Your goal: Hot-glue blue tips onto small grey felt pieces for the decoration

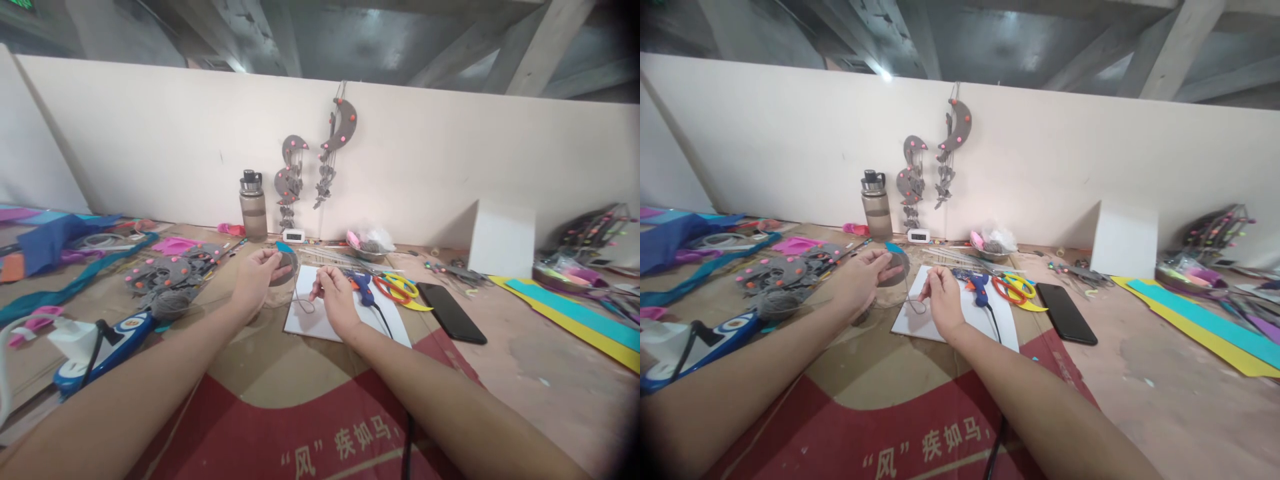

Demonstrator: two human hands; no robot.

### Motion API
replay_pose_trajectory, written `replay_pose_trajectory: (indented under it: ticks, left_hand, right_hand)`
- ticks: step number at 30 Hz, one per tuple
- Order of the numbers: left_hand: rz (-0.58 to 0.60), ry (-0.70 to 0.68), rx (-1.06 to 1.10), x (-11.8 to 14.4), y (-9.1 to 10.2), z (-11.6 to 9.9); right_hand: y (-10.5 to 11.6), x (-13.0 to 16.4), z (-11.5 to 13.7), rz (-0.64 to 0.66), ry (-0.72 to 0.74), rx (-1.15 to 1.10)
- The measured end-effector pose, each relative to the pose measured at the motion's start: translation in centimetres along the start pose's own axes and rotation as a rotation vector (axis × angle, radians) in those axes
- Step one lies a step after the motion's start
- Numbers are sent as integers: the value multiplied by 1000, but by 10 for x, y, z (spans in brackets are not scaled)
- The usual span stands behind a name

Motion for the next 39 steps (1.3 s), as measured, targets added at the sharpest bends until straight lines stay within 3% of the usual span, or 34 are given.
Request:
replay_pose_trajectory:
  ticks: [6,15,39]
  left_hand:
    - [-32,-8,-10,-4,6,4]
    - [42,-6,-97,0,2,4]
    - [61,39,-181,4,1,7]
  right_hand:
    - [1,-6,-8,-16,-36,-215]
    - [2,-7,-12,-30,-93,-188]
    - [1,-5,-12,-19,-96,-179]
Point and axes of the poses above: each hand's wrist, its own x-axis away from the middle knuckle, its own y-axis out of the back of the hand, z = x × y, the point moved 1 cm from there along -x, towards the middle knuckle, and after that the axes turned 11 degrees about z, right-handed, at the moved point
